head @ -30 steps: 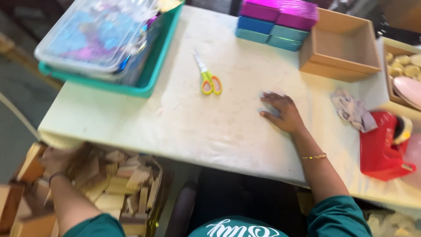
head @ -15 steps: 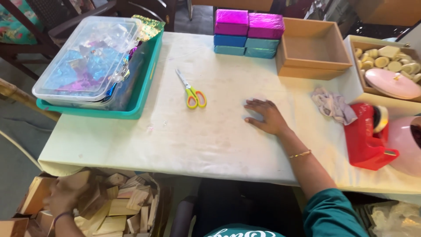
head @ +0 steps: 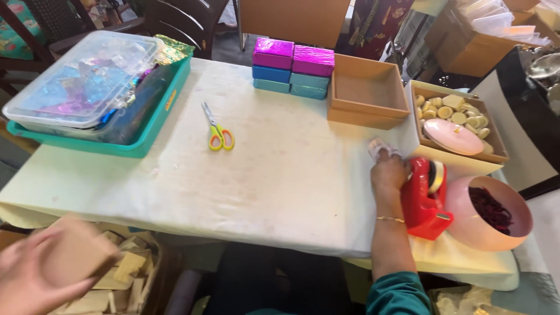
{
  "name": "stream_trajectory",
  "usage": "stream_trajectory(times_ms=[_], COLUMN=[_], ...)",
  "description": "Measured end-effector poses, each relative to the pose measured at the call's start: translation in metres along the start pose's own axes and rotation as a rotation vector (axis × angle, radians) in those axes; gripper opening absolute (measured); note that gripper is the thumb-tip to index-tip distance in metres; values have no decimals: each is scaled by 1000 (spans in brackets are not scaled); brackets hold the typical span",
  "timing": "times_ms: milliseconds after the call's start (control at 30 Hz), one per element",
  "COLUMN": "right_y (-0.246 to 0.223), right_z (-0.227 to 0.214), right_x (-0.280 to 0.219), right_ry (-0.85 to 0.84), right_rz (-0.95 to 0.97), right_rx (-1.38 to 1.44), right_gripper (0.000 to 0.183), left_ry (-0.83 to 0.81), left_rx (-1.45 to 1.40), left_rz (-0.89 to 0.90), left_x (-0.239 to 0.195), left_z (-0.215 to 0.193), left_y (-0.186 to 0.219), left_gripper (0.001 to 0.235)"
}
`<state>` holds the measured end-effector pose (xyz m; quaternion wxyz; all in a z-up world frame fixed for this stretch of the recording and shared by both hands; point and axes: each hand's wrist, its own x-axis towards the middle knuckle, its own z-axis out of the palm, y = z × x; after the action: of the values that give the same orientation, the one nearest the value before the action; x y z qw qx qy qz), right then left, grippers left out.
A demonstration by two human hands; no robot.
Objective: The person wipes the exterior and interior of a small wooden box with a cloth. They then handle a string and a piece of gold foil, placing the foil inside the box.
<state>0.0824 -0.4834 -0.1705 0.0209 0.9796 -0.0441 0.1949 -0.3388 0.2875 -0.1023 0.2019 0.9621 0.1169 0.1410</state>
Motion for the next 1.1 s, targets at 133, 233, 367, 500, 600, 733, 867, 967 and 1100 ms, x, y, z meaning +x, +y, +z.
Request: stream_trajectory(times_ms=[133, 233, 367, 500, 600, 733, 867, 967, 1100], right_y=[-15, -10, -6, -15, -19, -34, -38, -35, -59], right_z=[-15, -1, -5, -27, -30, -49, -33, -12, -65], right_x=[-9, -2, 0, -4, -1, -4, -2, 2, -11], right_ry=[102, 192, 205, 168, 160, 153, 83, 236, -1], right_rz=[4, -9, -51, -34, -45, -46, 21, -209, -309], right_rx=[202, 316, 525, 587, 622, 760, 740, 983, 1075], right_gripper=[46, 63, 41, 39, 38, 43, 43, 35, 39], left_ry=[-181, -78, -235, -233, -208, -333, -462, -387, -453], left_rx=[-110, -344, -170, -370, -437, -306, -231, -369, -613], left_rz=[162, 298, 200, -109, -150, 149, 411, 668, 586], left_x=[27, 78, 160, 196, 205, 216, 258, 277, 270], left_z=[-5, 80, 181, 242, 261, 239, 266, 285, 285], left_y=[278, 335, 416, 468, 469, 456, 427, 419, 424], left_gripper=[110, 108, 117, 108, 110, 131, 146, 141, 115])
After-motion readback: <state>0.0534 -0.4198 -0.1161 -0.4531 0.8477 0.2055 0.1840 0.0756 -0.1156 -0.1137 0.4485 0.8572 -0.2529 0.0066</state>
